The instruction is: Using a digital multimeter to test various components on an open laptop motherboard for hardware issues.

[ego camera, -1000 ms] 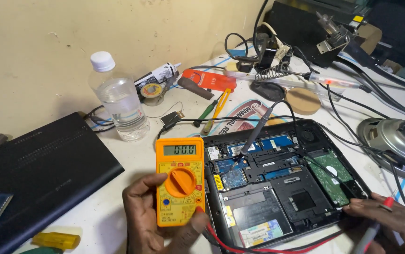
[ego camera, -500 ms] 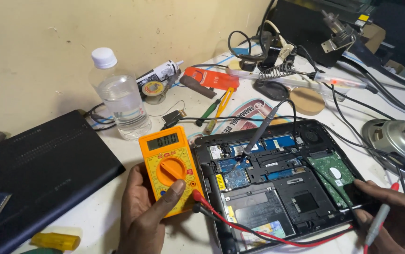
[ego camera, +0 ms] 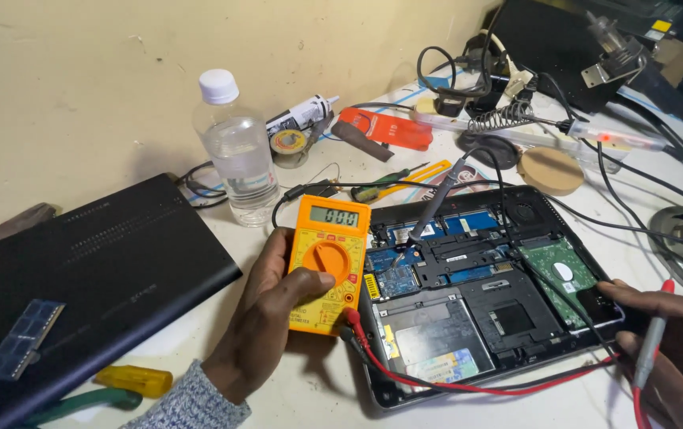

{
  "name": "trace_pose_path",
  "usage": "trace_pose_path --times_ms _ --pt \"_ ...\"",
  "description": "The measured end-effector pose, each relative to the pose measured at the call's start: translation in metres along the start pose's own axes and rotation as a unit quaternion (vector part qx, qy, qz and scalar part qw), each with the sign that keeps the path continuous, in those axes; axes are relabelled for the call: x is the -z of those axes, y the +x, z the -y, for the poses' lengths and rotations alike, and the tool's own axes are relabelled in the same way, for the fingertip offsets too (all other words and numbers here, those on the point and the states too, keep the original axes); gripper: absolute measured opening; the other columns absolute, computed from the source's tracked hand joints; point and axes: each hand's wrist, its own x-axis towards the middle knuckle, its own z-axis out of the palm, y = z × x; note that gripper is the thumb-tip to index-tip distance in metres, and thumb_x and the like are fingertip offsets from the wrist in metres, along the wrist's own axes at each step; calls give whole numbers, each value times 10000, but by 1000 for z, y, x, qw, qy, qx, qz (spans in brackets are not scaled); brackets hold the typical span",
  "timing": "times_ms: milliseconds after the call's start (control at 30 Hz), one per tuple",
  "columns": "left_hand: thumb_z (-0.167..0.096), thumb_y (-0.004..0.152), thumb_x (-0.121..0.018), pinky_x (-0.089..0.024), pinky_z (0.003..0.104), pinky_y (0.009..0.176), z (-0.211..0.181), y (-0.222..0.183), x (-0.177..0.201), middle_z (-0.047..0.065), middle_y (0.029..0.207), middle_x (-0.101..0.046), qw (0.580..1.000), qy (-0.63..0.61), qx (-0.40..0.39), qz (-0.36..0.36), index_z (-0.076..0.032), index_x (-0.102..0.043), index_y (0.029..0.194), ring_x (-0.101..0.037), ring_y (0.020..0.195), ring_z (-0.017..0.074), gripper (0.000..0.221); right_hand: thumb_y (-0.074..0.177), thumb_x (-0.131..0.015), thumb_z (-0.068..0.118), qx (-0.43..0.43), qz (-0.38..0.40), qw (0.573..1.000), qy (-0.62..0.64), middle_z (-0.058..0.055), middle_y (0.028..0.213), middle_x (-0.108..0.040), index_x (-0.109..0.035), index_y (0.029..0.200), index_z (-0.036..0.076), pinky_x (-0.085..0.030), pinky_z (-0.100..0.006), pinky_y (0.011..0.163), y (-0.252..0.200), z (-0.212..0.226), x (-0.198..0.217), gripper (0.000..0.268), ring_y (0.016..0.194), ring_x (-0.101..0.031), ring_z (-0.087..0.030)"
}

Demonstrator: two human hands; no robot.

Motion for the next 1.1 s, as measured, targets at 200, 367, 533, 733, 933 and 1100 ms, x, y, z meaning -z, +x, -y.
trace_pose_path --times_ms 200,367,533,733,933,1100 --pt "-163 777 -609 -635 373 696 7 2 2 218 1120 -759 997 77 -15 19 -36 -491 1096 -773 904 306 363 823 -590 -114 27 37 997 -55 -242 1338 -686 -608 1227 -110 -436 -362 1195 15 -5 10 404 1442 -596 -275" --pt "-149 782 -603 -661 398 663 1 -12 -7 213 1117 -773 997 78 6 -1 -39 -493 1097 -790 880 312 352 853 -572 -110 69 42 996 -30 -250 1312 -684 -565 1207 -100 -469 -380 1227 19 -12 9 354 1408 -621 -301" --pt "-128 782 -617 -676 398 662 7 -16 -7 186 1117 -790 995 90 25 -23 -51 -545 1156 -828 896 310 389 851 -548 -176 2 19 1000 -20 -272 1328 -672 -556 1218 -121 -469 -372 1165 26 10 6 371 1439 -603 -300" --pt "-122 771 -656 -650 449 695 15 -10 -1 180 1086 -754 998 38 -24 -54 -32 -567 1133 -766 905 307 383 1113 -335 208 -142 -30 988 -57 -207 1482 -583 -441 1478 -4 -518 -581 781 42 21 8 435 1414 -540 -286" --pt "-122 796 -678 -678 440 799 19 -6 1 221 1152 -829 998 -6 -45 -51 -50 -555 1210 -810 977 313 438 1018 -401 281 64 23 994 -80 -217 1092 -638 -636 1357 -60 -570 -392 889 29 72 -40 535 901 -731 -332" --pt "-124 814 -682 -682 486 563 25 -2 7 203 1103 -767 996 -31 -74 -44 -66 -541 1232 -759 912 311 445 801 -727 26 -18 28 999 -40 -133 897 -830 -760 998 -37 -632 -282 786 5 114 -98 210 817 -868 -216"
